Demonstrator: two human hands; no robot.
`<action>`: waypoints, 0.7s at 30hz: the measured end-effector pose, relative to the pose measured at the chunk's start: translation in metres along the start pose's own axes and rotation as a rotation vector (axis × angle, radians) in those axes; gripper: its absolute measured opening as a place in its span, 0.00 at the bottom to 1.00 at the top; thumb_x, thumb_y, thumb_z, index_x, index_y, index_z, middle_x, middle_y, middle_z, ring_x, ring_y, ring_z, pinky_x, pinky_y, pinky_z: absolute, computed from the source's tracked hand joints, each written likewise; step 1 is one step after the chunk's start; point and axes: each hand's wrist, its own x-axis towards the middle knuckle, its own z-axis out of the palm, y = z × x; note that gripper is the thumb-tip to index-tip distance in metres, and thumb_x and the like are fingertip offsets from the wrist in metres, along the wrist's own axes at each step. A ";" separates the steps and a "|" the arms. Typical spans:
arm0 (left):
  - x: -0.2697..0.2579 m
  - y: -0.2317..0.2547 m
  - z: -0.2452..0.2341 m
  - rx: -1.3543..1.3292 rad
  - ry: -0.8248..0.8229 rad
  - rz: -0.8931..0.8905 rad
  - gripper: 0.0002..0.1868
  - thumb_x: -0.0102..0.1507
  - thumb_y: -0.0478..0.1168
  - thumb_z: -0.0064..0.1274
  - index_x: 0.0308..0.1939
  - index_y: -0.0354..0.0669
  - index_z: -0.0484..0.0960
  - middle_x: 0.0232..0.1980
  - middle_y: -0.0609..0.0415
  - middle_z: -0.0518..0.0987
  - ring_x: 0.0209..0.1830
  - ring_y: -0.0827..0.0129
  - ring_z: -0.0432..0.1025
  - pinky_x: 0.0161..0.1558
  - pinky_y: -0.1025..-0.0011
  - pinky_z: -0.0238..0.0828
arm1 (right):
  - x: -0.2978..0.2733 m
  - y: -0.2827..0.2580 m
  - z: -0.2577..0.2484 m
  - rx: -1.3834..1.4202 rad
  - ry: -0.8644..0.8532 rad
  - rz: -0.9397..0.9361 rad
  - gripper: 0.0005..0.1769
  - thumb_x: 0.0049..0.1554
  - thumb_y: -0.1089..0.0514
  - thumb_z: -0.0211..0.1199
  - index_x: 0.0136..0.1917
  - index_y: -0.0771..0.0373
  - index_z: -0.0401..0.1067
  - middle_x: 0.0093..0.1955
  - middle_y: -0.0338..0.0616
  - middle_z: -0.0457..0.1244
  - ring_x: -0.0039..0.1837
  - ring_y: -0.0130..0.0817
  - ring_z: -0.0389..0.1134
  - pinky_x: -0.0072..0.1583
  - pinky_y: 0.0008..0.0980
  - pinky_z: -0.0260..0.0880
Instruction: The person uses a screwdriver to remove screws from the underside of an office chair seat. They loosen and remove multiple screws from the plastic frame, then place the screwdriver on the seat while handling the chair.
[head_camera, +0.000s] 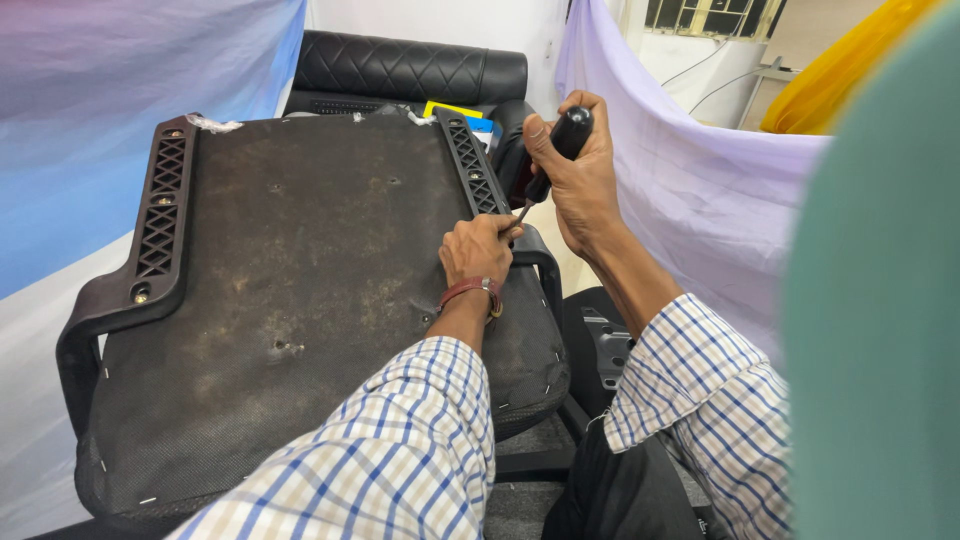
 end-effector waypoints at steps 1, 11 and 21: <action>0.000 0.000 0.000 0.003 -0.006 -0.004 0.10 0.63 0.50 0.57 0.46 0.68 0.89 0.41 0.54 0.86 0.42 0.57 0.81 0.48 0.58 0.77 | 0.002 0.001 -0.001 -0.025 0.047 -0.008 0.18 0.62 0.53 0.68 0.55 0.55 0.59 0.37 0.30 0.58 0.41 0.21 0.63 0.45 0.24 0.66; 0.000 0.000 -0.006 -0.050 -0.017 -0.022 0.11 0.60 0.52 0.60 0.46 0.66 0.89 0.41 0.56 0.87 0.43 0.59 0.81 0.49 0.60 0.76 | 0.020 0.000 -0.008 0.139 -0.055 0.109 0.17 0.52 0.67 0.71 0.42 0.58 0.62 0.32 0.35 0.58 0.32 0.25 0.59 0.38 0.25 0.61; 0.007 -0.003 -0.008 -0.050 -0.052 -0.016 0.11 0.60 0.51 0.61 0.46 0.65 0.90 0.40 0.59 0.87 0.41 0.64 0.82 0.49 0.63 0.76 | 0.021 -0.016 -0.010 -0.987 -0.039 -0.037 0.33 0.61 0.31 0.66 0.53 0.61 0.60 0.33 0.40 0.63 0.36 0.33 0.69 0.37 0.33 0.67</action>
